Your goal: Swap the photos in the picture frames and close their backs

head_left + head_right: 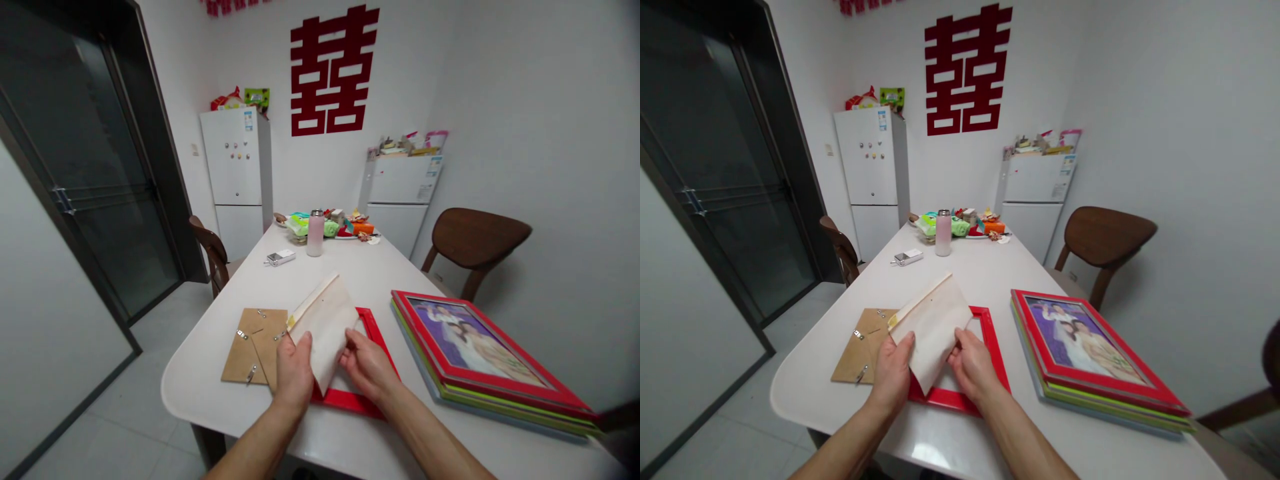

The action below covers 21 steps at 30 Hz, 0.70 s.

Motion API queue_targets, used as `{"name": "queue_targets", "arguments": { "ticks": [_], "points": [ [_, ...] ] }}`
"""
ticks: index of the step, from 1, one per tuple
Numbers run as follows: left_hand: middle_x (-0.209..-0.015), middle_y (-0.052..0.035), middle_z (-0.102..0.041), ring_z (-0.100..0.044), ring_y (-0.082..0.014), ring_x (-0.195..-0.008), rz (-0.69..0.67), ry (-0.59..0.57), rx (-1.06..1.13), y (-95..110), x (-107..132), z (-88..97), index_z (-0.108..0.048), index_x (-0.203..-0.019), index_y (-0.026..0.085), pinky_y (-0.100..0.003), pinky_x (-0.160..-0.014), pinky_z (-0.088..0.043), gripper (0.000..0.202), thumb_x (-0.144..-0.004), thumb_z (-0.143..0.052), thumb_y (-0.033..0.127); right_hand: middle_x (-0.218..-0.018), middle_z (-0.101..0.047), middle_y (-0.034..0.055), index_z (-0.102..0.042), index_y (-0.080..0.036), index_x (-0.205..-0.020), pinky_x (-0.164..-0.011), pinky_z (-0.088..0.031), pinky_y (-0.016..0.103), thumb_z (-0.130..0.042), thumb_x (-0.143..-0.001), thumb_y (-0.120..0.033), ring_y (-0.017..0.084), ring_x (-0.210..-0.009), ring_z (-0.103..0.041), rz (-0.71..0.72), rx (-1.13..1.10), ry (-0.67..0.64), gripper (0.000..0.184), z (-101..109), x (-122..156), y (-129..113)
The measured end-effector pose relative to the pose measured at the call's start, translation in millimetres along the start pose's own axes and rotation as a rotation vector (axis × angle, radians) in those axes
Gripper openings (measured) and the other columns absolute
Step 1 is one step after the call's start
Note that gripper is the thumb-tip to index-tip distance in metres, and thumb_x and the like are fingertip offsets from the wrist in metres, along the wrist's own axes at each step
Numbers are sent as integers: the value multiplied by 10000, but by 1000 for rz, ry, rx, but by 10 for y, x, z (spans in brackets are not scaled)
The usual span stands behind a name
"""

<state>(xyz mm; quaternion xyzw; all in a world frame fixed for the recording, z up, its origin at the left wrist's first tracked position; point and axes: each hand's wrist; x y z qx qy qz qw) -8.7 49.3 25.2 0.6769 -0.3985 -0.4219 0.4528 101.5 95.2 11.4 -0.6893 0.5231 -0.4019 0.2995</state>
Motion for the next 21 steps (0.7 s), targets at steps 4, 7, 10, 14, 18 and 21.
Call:
{"name": "queue_targets", "arguments": {
  "ticks": [4,7,10,14,18,21],
  "points": [
    [-1051,-116,-588,-563,-196,-927,81,-48,31,-141,-52,49,-415,-1139,87,-284,-791,-439,432,-752,-453,277,-788,-652,31,-467,-189,-1024,-561,-491,248,-439,-708,-130,147,-666,-612,90,59,103,323,204,-62,-159],
    [-1078,-150,-564,-567,-195,-921,131,-107,-41,-217,-88,120,-401,-1144,72,-292,-790,-440,427,-745,-449,217,-761,-658,45,-425,-174,-1097,-511,-488,256,-463,-692,-128,162,-615,-616,70,229,152,409,371,-111,-275],
    [-1060,-136,-577,-555,-189,-945,133,-183,-171,-265,-65,134,-451,-1110,89,-291,-813,-429,398,-713,-446,127,-719,-659,56,-384,-146,-1139,-487,-479,254,-480,-683,-145,170,-588,-617,76,424,195,466,501,-173,-288],
    [-1131,-108,-533,-479,-200,-1044,40,-269,-421,-248,22,130,-475,-1114,121,-332,-921,-339,449,-668,-454,75,-674,-656,73,-397,-100,-1127,-470,-469,252,-486,-679,-168,172,-552,-611,88,563,224,462,567,-249,-241],
    [-1186,-128,-482,-420,-228,-1097,-36,-346,-663,-206,92,143,-442,-1158,98,-371,-964,-280,479,-679,-455,105,-724,-658,99,-440,-82,-1091,-460,-454,239,-497,-664,-196,172,-563,-609,119,716,245,445,554,-326,-224],
    [-1231,-155,-428,-377,-235,-1136,-78,-422,-800,-217,127,143,-410,-1181,53,-367,-981,-262,502,-684,-447,110,-779,-655,109,-471,-81,-1063,-486,-450,231,-500,-657,-217,170,-600,-611,163,851,249,429,540,-385,-214]
  ]
}}
Point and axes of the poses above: each hand's wrist, its own x-axis away from the middle knuckle, its own z-axis out of the back of the hand, y = z × x
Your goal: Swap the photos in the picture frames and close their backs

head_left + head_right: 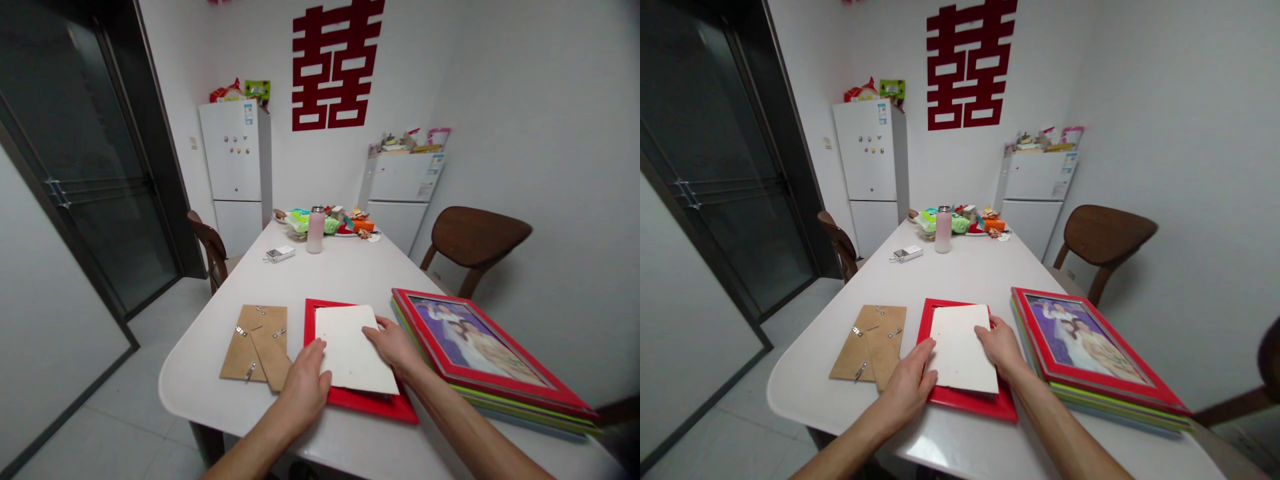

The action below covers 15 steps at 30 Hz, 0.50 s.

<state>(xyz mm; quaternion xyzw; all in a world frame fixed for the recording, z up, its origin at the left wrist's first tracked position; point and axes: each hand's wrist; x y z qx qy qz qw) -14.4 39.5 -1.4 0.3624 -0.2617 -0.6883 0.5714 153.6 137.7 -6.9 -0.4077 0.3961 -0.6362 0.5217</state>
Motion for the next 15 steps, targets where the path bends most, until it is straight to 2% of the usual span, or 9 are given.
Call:
{"name": "queue_targets", "arguments": {
  "ticks": [6,11,15],
  "points": [
    [-1270,-157,-378,-318,-229,-1180,-74,-90,-212,-21,21,-45,-389,-1195,47,-383,-1007,-208,497,-707,-438,125,-856,-642,109,-514,-97,-1020,-606,-430,240,-477,-677,-284,179,-728,-598,145,309,32,392,-38,-54,-26],
    [-1229,-142,-437,-349,-246,-1160,-106,-123,-335,0,12,-62,-475,-1122,92,-418,-989,-226,386,-746,-427,169,-847,-617,152,-573,-97,-901,-675,-388,305,-497,-663,-317,238,-796,-567,236,596,45,333,-18,-37,-104],
    [-1229,-155,-433,-328,-266,-1171,-105,-118,-400,6,9,-101,-472,-1119,89,-434,-983,-216,380,-765,-429,217,-907,-567,167,-530,-90,-983,-680,-369,335,-487,-687,-371,261,-839,-534,279,753,92,411,-29,11,-87]
  ]
}}
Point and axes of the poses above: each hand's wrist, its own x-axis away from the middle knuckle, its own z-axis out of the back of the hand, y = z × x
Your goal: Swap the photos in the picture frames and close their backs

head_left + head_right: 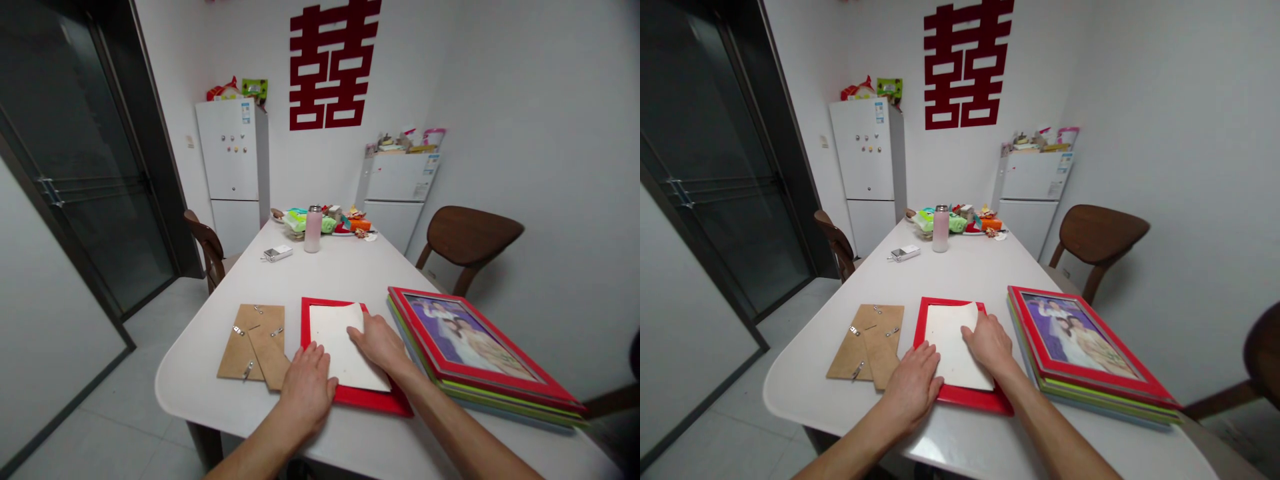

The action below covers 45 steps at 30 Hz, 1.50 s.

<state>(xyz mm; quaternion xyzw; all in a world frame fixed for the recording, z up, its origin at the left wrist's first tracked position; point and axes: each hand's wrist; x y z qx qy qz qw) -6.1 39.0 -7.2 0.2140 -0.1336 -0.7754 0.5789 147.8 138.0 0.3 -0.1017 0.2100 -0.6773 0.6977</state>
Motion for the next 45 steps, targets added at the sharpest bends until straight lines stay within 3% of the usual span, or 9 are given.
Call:
{"name": "queue_targets", "arguments": {
  "ticks": [5,12,16,20,24,27,32,37,45],
  "points": [
    [-1233,-165,-424,-265,-284,-1201,37,5,-43,24,-8,-38,-465,-1125,77,-463,-974,-204,394,-766,-430,237,-971,-527,148,-450,-104,-1104,-753,-329,339,-501,-707,-359,250,-920,-464,114,128,66,475,-63,103,7],
    [-1330,-148,-268,-209,-255,-1227,38,-34,-30,-110,162,240,-348,-1226,85,-410,-987,-213,533,-759,-450,320,-980,-531,122,-602,-179,-891,-696,-326,358,-420,-760,-371,269,-918,-433,300,270,16,294,-27,221,-6],
    [-1333,-162,-253,-173,-261,-1236,179,-19,-110,-572,373,539,-346,-1223,74,-407,-994,-191,572,-718,-486,303,-1064,-516,125,-565,-160,-1007,-766,-313,348,-408,-776,-349,237,-948,-433,390,88,-12,338,17,339,-317],
    [-1312,-171,-299,-209,-293,-1219,316,4,-201,-964,542,676,-372,-1197,76,-422,-980,-211,610,-666,-532,331,-940,-569,91,-541,-180,-1031,-753,-322,332,-431,-754,-401,213,-885,-460,567,-77,-150,371,-100,593,-831],
    [-1304,-184,-306,-250,-289,-1205,333,35,-195,-1063,616,643,-391,-1177,65,-406,-979,-229,593,-678,-515,361,-900,-547,103,-539,-172,-987,-751,-322,391,-563,-608,-465,251,-854,-455,620,-35,-181,480,-339,789,-1173],
    [-1299,-164,-329,-274,-282,-1196,321,60,-165,-1080,633,614,-403,-1167,100,-408,-974,-246,587,-665,-530,377,-925,-518,96,-515,-160,-998,-755,-353,345,-560,-617,-285,221,-865,-460,586,-146,-203,403,-455,804,-1243],
    [-1321,-136,-298,-252,-271,-1207,175,173,-203,-1059,599,707,-374,-1175,143,-421,-976,-252,582,-652,-571,307,-974,-497,82,-463,-156,-1094,-801,-375,299,-495,-628,-169,174,-886,-470,548,-407,-178,468,-275,731,-1201],
    [-1321,-180,-274,-188,-264,-1230,-28,303,-252,-729,401,786,-357,-1184,106,-410,-998,-217,612,-656,-616,275,-995,-497,69,-540,-168,-1002,-832,-382,306,-493,-625,-178,167,-906,-478,564,-468,-59,381,193,680,-959],
    [-1272,-222,-337,-267,-314,-1189,-55,99,-49,-167,-16,134,-376,-1175,86,-464,-950,-282,709,-586,-678,341,-998,-528,77,-602,-185,-942,-854,-373,335,-483,-619,-226,206,-929,-495,330,-243,-103,347,384,665,-127]
  ]
}}
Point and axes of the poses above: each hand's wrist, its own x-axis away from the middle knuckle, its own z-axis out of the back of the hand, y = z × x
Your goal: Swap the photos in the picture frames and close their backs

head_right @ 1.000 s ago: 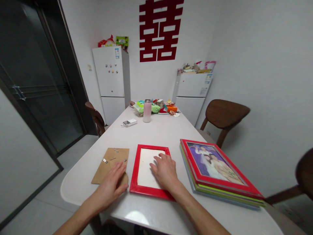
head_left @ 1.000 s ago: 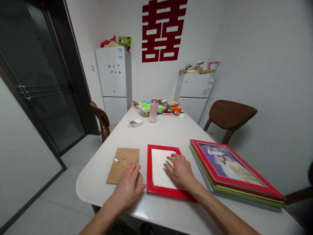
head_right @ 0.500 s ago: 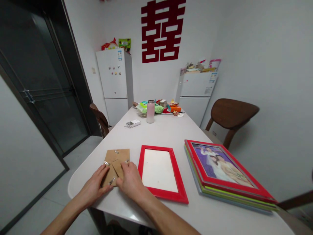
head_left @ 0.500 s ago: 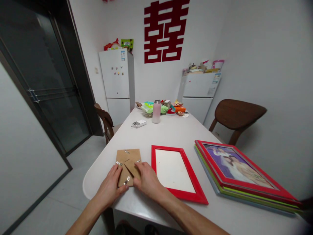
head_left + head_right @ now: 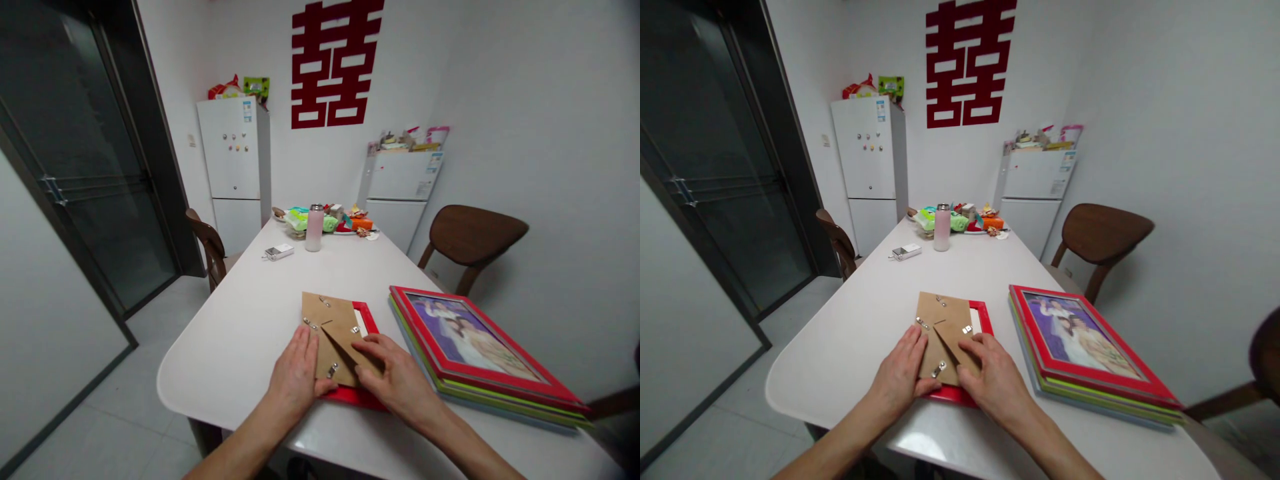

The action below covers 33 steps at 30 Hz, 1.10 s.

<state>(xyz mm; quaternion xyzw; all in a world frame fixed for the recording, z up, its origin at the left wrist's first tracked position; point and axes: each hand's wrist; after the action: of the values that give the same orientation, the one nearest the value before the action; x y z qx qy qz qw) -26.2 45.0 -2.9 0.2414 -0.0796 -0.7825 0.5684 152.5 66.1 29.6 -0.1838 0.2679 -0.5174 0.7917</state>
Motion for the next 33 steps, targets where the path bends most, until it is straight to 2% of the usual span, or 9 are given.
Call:
{"name": "queue_targets", "arguments": {
  "ticks": [4,7,11,13,18,21,25,29,33],
  "points": [
    [-1236,-207,-402,-348,-305,-1152,-6,-43,-1,118,-56,-145,-421,-1146,96,-434,-942,-300,632,-621,-652,358,-1006,-535,94,-608,-153,-960,-869,-354,325,-478,-627,-249,211,-949,-481,-40,96,-33,370,-22,58,239],
    [-1184,-188,-467,-393,-300,-1118,-6,-66,-19,132,-82,-125,-465,-1102,104,-446,-933,-292,507,-674,-606,337,-1003,-541,95,-606,-149,-981,-864,-346,325,-492,-627,-253,211,-945,-469,-2,157,-13,386,-97,49,328],
    [-1095,-126,-544,-432,-272,-1077,-9,-86,-38,120,-113,-81,-550,-955,158,-438,-909,-307,251,-741,-524,286,-1034,-537,98,-593,-172,-1009,-841,-347,351,-493,-655,-265,227,-961,-443,47,230,8,379,-209,62,385],
    [-1094,-118,-542,-435,-262,-1072,-8,-91,-45,123,-113,-71,-556,-936,164,-435,-911,-301,214,-763,-491,271,-1044,-534,99,-588,-177,-1016,-832,-347,356,-477,-690,-296,232,-964,-434,76,251,10,364,-229,75,404],
    [-1155,-124,-508,-424,-253,-1090,-11,-109,-45,144,-60,-41,-517,-1031,155,-452,-940,-252,273,-796,-438,269,-1015,-543,92,-582,-151,-1010,-835,-341,299,-380,-779,-294,196,-925,-448,91,250,12,339,-168,-32,448],
    [-1205,-142,-462,-383,-271,-1127,-30,-132,-41,134,-17,-23,-470,-1104,135,-456,-950,-241,447,-747,-495,402,-999,-534,102,-576,-152,-1010,-810,-338,298,-359,-787,-248,200,-912,-444,64,336,32,326,-148,-190,458],
    [-1250,-151,-408,-344,-279,-1156,-21,-176,-72,104,9,-35,-404,-1173,110,-460,-961,-230,672,-670,-515,543,-968,-519,112,-602,-166,-927,-766,-344,316,-349,-792,-282,213,-870,-449,25,445,21,309,-190,-340,471],
    [-1244,-158,-413,-358,-277,-1148,-6,-177,-84,100,-1,-50,-405,-1169,91,-458,-957,-250,683,-686,-473,570,-977,-506,119,-617,-135,-839,-808,-333,288,-324,-802,-267,192,-889,-460,67,416,8,323,-223,-355,535],
    [-1236,-173,-419,-366,-287,-1142,-4,-170,-63,99,-8,-53,-418,-1154,77,-463,-957,-255,681,-670,-518,546,-1038,-493,132,-597,-123,-931,-831,-334,298,-330,-801,-272,202,-940,-454,89,399,19,332,-211,-301,578]
  ]
}}
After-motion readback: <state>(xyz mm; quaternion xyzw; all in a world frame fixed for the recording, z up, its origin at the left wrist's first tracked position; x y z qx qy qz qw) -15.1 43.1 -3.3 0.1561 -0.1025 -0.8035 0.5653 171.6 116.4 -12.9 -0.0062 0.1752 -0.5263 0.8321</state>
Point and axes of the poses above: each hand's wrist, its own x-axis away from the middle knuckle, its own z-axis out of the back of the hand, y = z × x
